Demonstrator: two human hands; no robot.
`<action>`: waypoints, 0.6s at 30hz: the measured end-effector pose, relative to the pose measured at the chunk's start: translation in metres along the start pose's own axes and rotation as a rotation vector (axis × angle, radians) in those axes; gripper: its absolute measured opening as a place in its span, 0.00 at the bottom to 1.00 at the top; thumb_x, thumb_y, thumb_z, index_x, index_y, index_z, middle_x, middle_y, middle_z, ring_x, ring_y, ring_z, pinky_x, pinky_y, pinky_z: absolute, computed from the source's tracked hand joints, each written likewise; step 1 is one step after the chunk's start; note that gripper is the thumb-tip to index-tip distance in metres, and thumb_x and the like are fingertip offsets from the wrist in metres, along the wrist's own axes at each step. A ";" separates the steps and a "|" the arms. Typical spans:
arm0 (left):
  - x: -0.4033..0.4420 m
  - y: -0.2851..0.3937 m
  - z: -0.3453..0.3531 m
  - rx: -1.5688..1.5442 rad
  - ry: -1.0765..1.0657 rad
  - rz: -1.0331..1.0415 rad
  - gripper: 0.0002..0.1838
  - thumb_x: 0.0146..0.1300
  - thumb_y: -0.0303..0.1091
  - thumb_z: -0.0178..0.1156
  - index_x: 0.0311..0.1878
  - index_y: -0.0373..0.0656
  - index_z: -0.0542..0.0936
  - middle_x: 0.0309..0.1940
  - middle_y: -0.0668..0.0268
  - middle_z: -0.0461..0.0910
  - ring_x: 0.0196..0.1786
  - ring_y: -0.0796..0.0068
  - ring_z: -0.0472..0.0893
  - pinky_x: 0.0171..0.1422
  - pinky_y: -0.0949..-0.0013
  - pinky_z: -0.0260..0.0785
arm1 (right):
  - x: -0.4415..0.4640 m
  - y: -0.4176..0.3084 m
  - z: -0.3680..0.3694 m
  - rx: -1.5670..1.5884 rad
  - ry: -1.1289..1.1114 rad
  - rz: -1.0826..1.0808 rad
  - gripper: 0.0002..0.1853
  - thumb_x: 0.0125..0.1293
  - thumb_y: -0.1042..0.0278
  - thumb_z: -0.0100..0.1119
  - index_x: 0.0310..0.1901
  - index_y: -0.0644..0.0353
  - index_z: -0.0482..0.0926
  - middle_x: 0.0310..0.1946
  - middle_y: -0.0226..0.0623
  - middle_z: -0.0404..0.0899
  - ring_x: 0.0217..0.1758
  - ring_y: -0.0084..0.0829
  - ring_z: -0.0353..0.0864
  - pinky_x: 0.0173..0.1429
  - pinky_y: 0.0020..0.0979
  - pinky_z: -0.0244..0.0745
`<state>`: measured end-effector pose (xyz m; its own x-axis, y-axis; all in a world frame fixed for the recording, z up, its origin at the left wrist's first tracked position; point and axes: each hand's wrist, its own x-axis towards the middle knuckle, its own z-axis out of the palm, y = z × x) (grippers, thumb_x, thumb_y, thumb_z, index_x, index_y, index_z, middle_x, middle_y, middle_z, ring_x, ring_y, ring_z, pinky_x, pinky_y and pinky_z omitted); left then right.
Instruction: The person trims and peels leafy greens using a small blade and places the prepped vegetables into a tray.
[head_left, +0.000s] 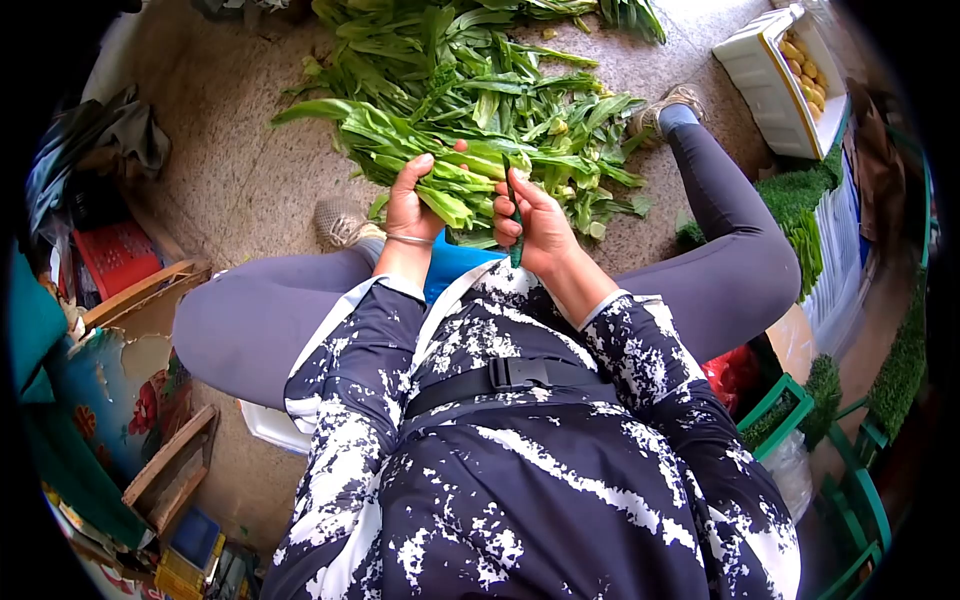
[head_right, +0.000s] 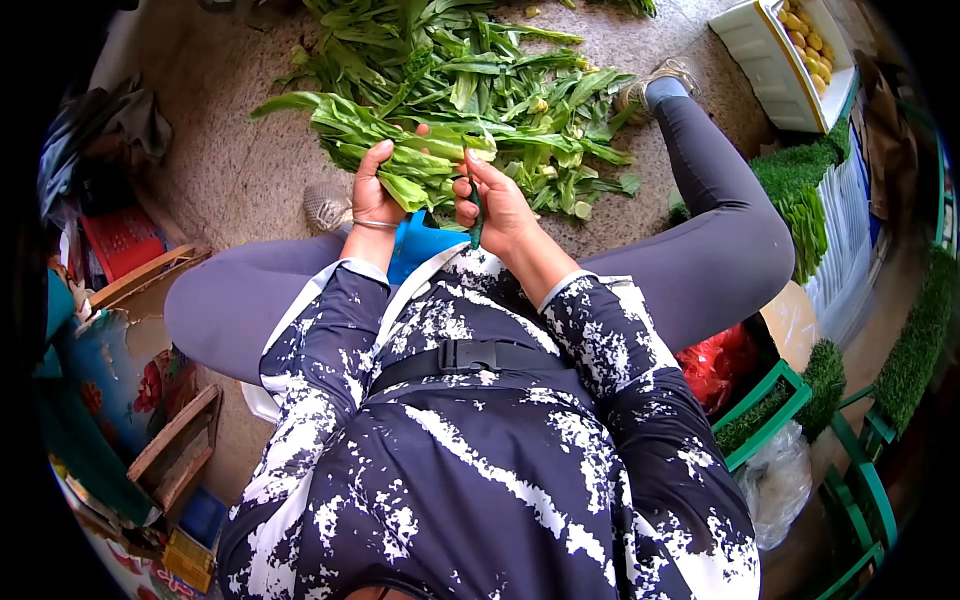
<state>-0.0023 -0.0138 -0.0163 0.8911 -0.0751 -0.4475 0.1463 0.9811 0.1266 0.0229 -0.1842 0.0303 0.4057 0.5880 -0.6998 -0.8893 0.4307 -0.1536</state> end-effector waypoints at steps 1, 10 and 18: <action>0.000 0.000 -0.001 0.031 -0.003 -0.038 0.14 0.55 0.30 0.53 0.47 0.42 0.72 0.50 0.52 0.72 0.47 0.59 0.75 0.54 0.55 0.68 | 0.001 0.001 0.001 -0.011 0.004 0.008 0.13 0.62 0.51 0.50 0.36 0.52 0.70 0.18 0.22 0.65 0.15 0.17 0.58 0.20 0.19 0.51; 0.000 -0.006 0.006 0.286 0.043 -0.041 0.16 0.54 0.30 0.56 0.46 0.34 0.72 0.45 0.57 0.75 0.45 0.65 0.76 0.55 0.62 0.68 | 0.010 0.000 -0.003 -0.247 0.129 0.001 0.10 0.59 0.56 0.56 0.29 0.50 0.70 0.17 0.23 0.64 0.14 0.15 0.57 0.17 0.17 0.50; 0.002 -0.008 0.002 0.307 0.062 -0.052 0.18 0.53 0.30 0.57 0.46 0.31 0.71 0.41 0.56 0.76 0.44 0.66 0.77 0.54 0.64 0.68 | 0.011 0.001 -0.006 -0.348 0.129 -0.084 0.09 0.60 0.56 0.55 0.34 0.51 0.74 0.16 0.20 0.63 0.14 0.14 0.54 0.17 0.16 0.46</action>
<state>-0.0009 -0.0218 -0.0163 0.8523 -0.1033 -0.5127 0.3224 0.8757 0.3595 0.0248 -0.1812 0.0183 0.4704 0.4594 -0.7535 -0.8814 0.2022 -0.4270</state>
